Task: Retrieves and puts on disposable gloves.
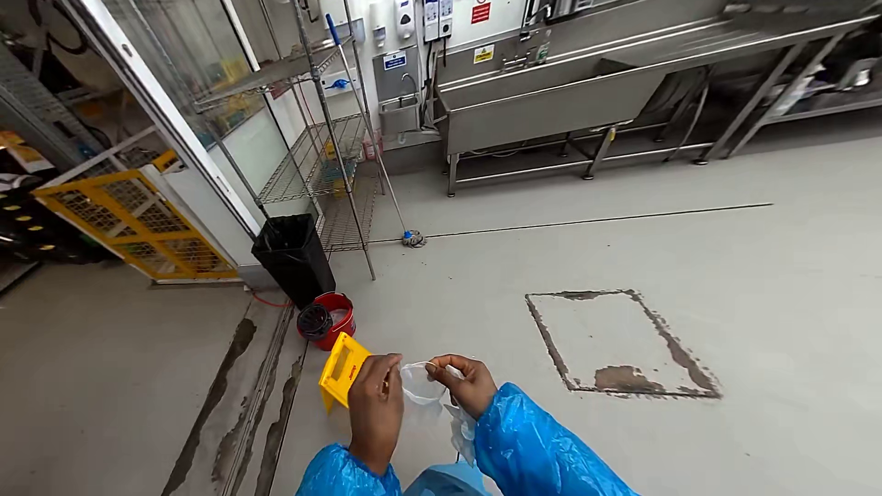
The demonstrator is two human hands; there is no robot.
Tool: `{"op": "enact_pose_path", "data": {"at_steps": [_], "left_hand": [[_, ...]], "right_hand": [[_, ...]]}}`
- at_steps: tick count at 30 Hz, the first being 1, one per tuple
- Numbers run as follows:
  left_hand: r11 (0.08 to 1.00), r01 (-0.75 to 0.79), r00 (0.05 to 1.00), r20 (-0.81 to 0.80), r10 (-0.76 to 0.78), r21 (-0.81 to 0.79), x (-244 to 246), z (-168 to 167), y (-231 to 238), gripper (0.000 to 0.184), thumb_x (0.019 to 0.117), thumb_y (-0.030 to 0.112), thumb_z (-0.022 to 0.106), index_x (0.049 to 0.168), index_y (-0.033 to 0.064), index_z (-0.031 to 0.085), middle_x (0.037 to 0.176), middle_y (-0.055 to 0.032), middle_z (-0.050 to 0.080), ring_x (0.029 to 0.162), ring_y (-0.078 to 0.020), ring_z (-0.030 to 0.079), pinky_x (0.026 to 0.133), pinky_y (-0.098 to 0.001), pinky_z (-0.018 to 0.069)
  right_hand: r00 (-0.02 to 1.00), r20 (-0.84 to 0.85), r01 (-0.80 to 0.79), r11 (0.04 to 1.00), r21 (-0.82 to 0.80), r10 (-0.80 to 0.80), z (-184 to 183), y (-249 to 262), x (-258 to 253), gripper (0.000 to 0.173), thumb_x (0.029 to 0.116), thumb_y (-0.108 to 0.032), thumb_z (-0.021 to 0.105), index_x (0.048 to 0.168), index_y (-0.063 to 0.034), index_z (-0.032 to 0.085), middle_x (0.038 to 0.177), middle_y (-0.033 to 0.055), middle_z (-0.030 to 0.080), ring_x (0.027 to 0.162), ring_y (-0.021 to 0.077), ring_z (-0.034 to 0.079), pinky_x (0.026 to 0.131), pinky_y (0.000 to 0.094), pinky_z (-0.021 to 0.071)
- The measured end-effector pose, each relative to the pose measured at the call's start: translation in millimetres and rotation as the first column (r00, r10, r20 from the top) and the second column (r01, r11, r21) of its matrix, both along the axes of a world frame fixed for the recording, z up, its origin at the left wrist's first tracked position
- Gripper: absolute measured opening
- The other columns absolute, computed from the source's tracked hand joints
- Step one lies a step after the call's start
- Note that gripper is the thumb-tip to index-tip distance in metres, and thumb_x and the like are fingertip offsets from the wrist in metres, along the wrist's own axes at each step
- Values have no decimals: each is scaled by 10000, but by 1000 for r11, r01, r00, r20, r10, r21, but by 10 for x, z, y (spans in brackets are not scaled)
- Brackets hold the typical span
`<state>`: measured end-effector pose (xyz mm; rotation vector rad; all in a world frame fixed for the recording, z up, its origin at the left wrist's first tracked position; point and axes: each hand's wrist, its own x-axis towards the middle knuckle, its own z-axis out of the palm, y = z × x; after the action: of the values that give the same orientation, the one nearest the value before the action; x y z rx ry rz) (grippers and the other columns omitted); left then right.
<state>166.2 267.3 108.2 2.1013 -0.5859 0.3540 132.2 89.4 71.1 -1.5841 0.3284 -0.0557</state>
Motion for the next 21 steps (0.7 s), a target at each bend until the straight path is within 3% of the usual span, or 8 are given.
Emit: {"op": "enact_pose_path", "data": {"at_steps": [2, 5, 10, 12, 14, 17, 19, 21], "left_hand": [[991, 113, 963, -239, -127, -71, -87, 21, -69, 187, 964, 75, 606, 1054, 16, 759, 989, -99, 745, 841, -134, 725, 773, -285, 612], [965, 35, 839, -516, -171, -261, -119, -173, -174, 140, 976, 34, 597, 1054, -38, 689, 957, -110, 734, 826, -129, 733, 789, -281, 621], [935, -35, 800, -571, -185, -352, -118, -300, -218, 200, 1018, 2, 504, 1132, -83, 645, 1023, -145, 717, 899, -143, 730, 846, -295, 616], [907, -38, 746, -616, -254, -420, -108, -334, -241, 236, 1033, -14, 456, 1168, -98, 630, 1019, -142, 718, 874, -145, 736, 815, -309, 629], [867, -40, 698, -635, -331, -497, -108, -371, -270, 227, 1031, -26, 439, 1129, -89, 634, 937, -122, 730, 789, -152, 740, 734, -324, 643], [932, -14, 758, -611, -227, -363, -72, -438, -296, 222, 1003, -41, 453, 1039, -70, 671, 865, -94, 715, 733, -114, 713, 702, -280, 619], [985, 19, 842, -528, -107, -170, -58, -502, -288, 204, 968, -33, 522, 1074, -82, 689, 968, -152, 720, 909, -162, 701, 880, -315, 564], [991, 7, 873, -483, -70, -130, 13, -602, -245, 213, 975, -11, 546, 1108, -81, 697, 1070, -189, 721, 1039, -207, 698, 987, -366, 539]], "right_hand": [[1000, 16, -20, 999, -43, 21, 24, 32, 19, 123, 952, -188, 682, 977, -84, 744, 807, -43, 722, 500, -5, 537, 478, 185, 456], [999, 38, -20, 994, -110, 24, 43, 94, 31, 151, 950, -236, 685, 985, -106, 755, 823, -31, 717, 528, 7, 558, 506, 203, 479], [983, 179, 9, 974, -226, 32, -16, 175, 8, 175, 923, -247, 699, 1005, -123, 791, 1028, 44, 704, 841, 51, 656, 680, 205, 538], [981, 192, 1, 977, -215, 41, -20, 212, -8, 162, 925, -240, 707, 1007, -134, 798, 1038, 44, 708, 880, 60, 672, 714, 216, 563], [978, 203, -9, 978, -210, 52, -22, 231, -34, 170, 935, -233, 703, 1026, -125, 798, 1058, 43, 719, 967, 87, 689, 833, 264, 593], [967, 245, -9, 975, -223, 65, -43, 252, -74, 170, 931, -212, 705, 1029, -111, 799, 1029, 40, 727, 872, 51, 686, 716, 205, 574], [954, 290, -15, 975, -223, 81, -94, 281, -108, 163, 917, -198, 711, 1010, -100, 801, 1007, 41, 738, 847, 36, 684, 692, 189, 561], [951, 291, -33, 969, -243, 105, -137, 283, -128, 163, 908, -210, 722, 997, -102, 806, 981, 38, 746, 846, 38, 688, 712, 198, 563]]}}
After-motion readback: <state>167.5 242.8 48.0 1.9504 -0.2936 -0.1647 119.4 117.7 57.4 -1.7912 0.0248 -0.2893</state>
